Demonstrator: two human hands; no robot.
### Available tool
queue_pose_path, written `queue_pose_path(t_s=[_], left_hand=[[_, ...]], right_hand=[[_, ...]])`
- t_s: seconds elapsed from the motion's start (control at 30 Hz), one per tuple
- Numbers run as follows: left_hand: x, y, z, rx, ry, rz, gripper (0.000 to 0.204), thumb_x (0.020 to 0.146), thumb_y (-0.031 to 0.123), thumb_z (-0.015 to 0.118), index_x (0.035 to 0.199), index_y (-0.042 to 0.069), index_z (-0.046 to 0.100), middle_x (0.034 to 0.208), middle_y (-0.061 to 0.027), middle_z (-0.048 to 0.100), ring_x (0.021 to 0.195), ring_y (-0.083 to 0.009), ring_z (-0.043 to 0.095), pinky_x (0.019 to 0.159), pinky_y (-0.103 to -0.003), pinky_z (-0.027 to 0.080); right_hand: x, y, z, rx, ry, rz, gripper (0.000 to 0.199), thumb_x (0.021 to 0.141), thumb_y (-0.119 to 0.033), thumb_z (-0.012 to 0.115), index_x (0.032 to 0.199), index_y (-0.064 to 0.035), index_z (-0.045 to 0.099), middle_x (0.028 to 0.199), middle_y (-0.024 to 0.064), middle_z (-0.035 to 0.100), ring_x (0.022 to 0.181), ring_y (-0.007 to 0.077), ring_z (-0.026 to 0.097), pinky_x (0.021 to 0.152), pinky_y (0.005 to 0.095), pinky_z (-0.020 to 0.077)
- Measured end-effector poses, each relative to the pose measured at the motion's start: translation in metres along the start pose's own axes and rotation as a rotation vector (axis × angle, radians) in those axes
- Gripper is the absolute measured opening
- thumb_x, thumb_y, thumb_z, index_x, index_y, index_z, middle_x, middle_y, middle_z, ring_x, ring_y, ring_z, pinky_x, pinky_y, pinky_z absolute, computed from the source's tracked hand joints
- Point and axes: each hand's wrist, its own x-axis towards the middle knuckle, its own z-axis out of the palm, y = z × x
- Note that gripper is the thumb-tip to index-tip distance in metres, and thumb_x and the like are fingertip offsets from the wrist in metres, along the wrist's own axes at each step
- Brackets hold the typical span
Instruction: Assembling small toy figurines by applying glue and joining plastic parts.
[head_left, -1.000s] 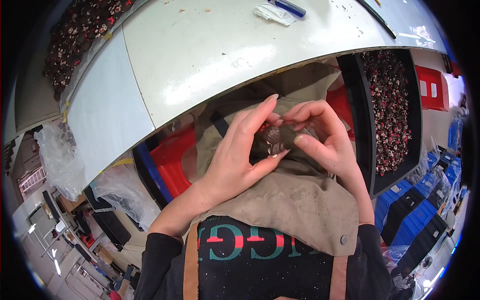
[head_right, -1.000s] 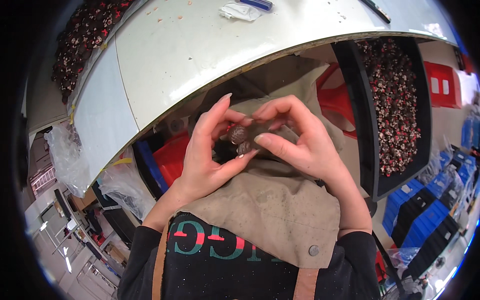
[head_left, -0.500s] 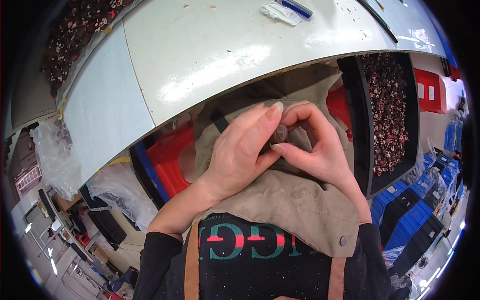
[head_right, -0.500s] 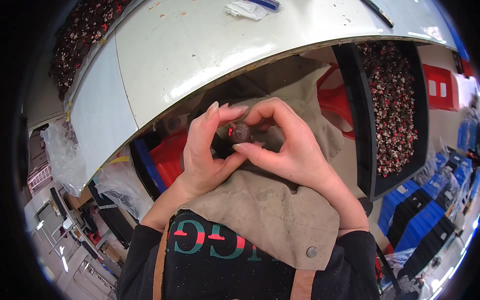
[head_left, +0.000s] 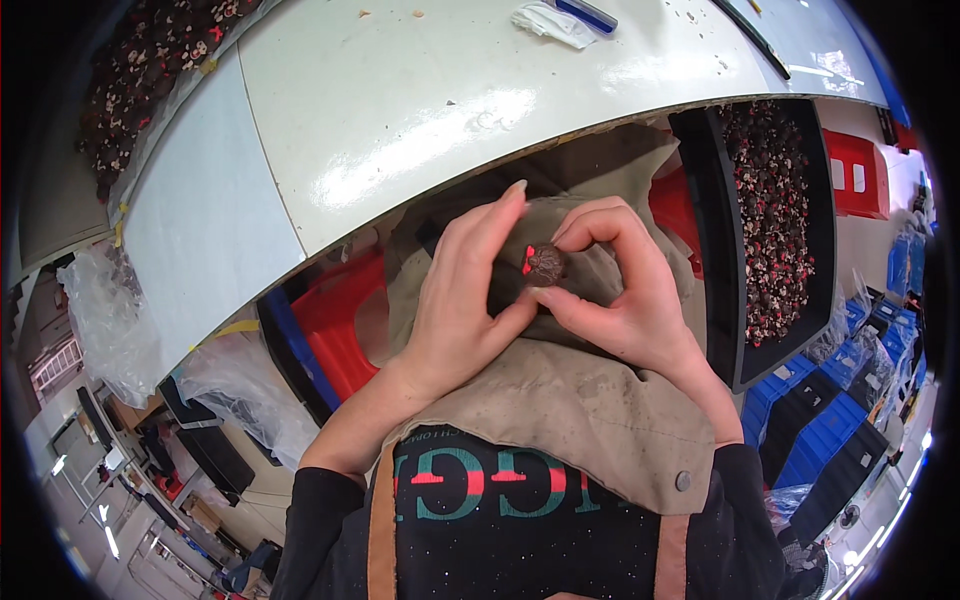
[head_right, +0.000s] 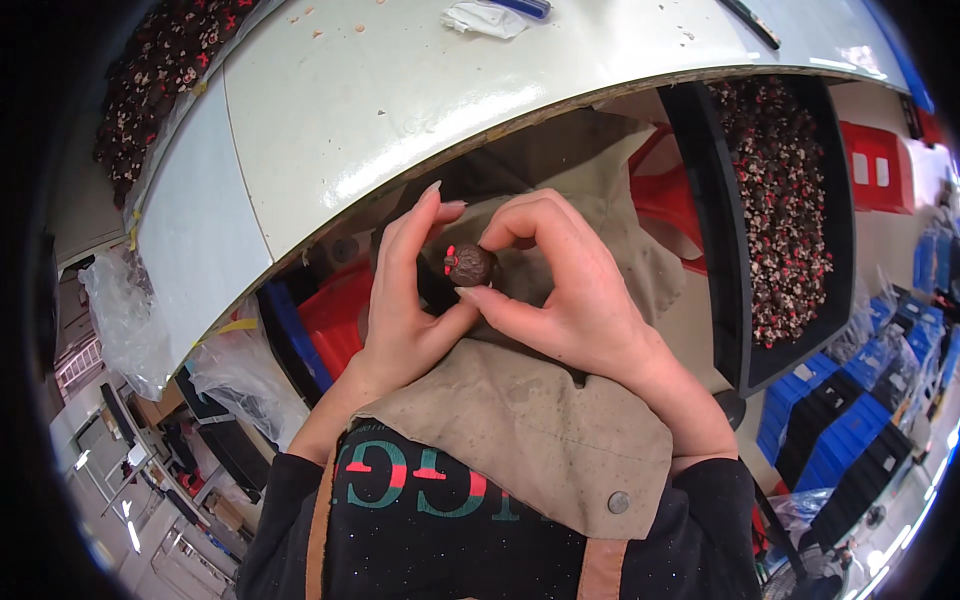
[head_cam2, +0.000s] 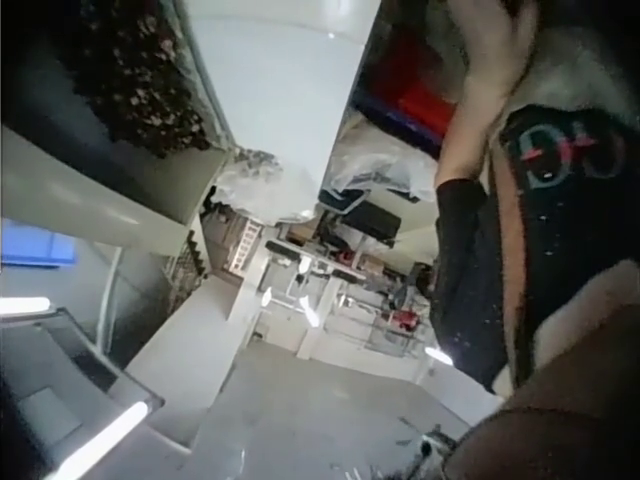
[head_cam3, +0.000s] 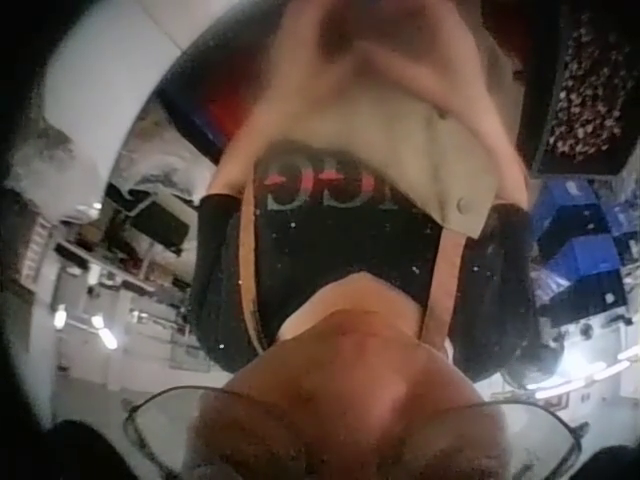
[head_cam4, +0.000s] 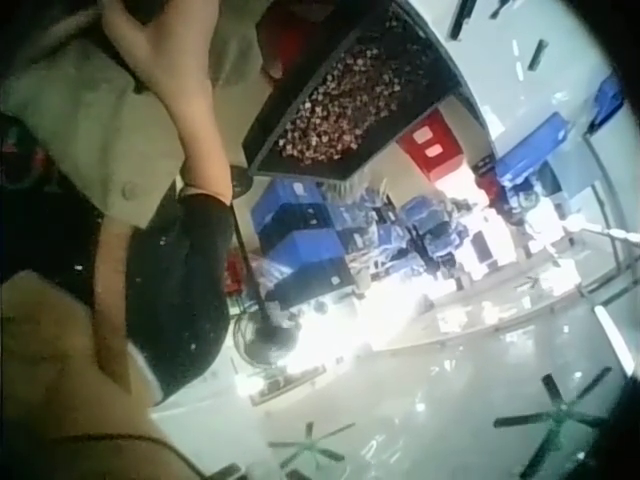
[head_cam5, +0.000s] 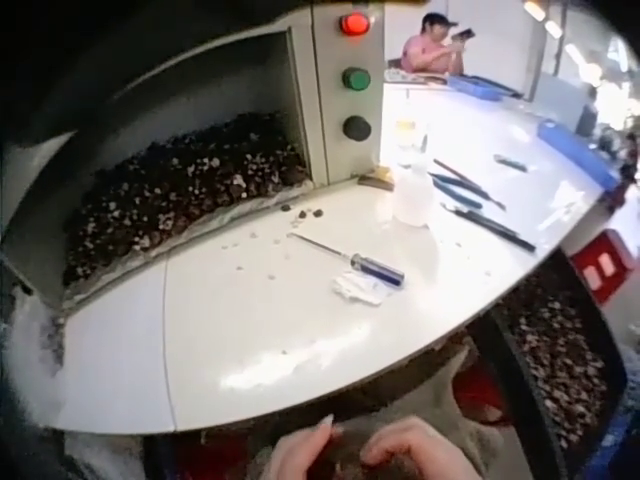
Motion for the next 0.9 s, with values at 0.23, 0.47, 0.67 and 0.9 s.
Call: queue_pose_path(t_s=[0.23, 0.47, 0.67, 0.9], left_hand=[[-0.028, -0.006, -0.01, -0.361, 0.117, -0.371, 0.024, 0.086, 0.002, 0.06, 0.11, 0.001, 0.056, 0.108, -0.0098, 0.052, 0.096, -0.0169, 0.054, 0.085, -0.027, 0.044], [-0.017, 0.009, -0.004, -0.632, 0.198, -0.473, 0.017, 0.087, 0.002, 0.059, 0.104, 0.001, 0.057, 0.091, -0.0058, 0.055, 0.083, -0.0116, 0.053, 0.076, -0.023, 0.043], [-0.011, 0.0, -0.005, -0.584, 0.086, -0.347, 0.022, 0.086, 0.001, 0.061, 0.108, 0.002, 0.057, 0.098, -0.007, 0.052, 0.085, -0.0118, 0.053, 0.074, -0.023, 0.045], [-0.018, 0.007, 0.002, -0.784, 0.062, -0.43, 0.041, 0.089, 0.0, 0.055, 0.128, 0.002, 0.044, 0.125, -0.0108, 0.046, 0.116, -0.0179, 0.048, 0.092, -0.03, 0.046]], right_hand=[[0.001, 0.002, 0.006, -0.234, 0.096, -0.148, 0.038, 0.064, 0.004, 0.075, 0.094, -0.0039, 0.052, 0.094, 0.0103, 0.055, 0.087, 0.0225, 0.056, 0.077, 0.0306, 0.046], [0.004, 0.004, 0.008, -0.31, 0.093, -0.199, 0.04, 0.061, 0.004, 0.075, 0.093, -0.004, 0.053, 0.092, 0.0105, 0.056, 0.085, 0.0237, 0.057, 0.073, 0.0314, 0.0469], [0.007, 0.002, 0.006, -0.356, 0.085, -0.235, 0.041, 0.06, 0.004, 0.075, 0.094, -0.0037, 0.053, 0.092, 0.0109, 0.056, 0.084, 0.0244, 0.057, 0.072, 0.0315, 0.0471], [0.01, 0.001, 0.013, -0.273, 0.034, -0.165, 0.039, 0.065, -0.004, 0.076, 0.096, -0.0034, 0.052, 0.093, 0.0123, 0.055, 0.084, 0.0274, 0.057, 0.073, 0.0342, 0.0483]])
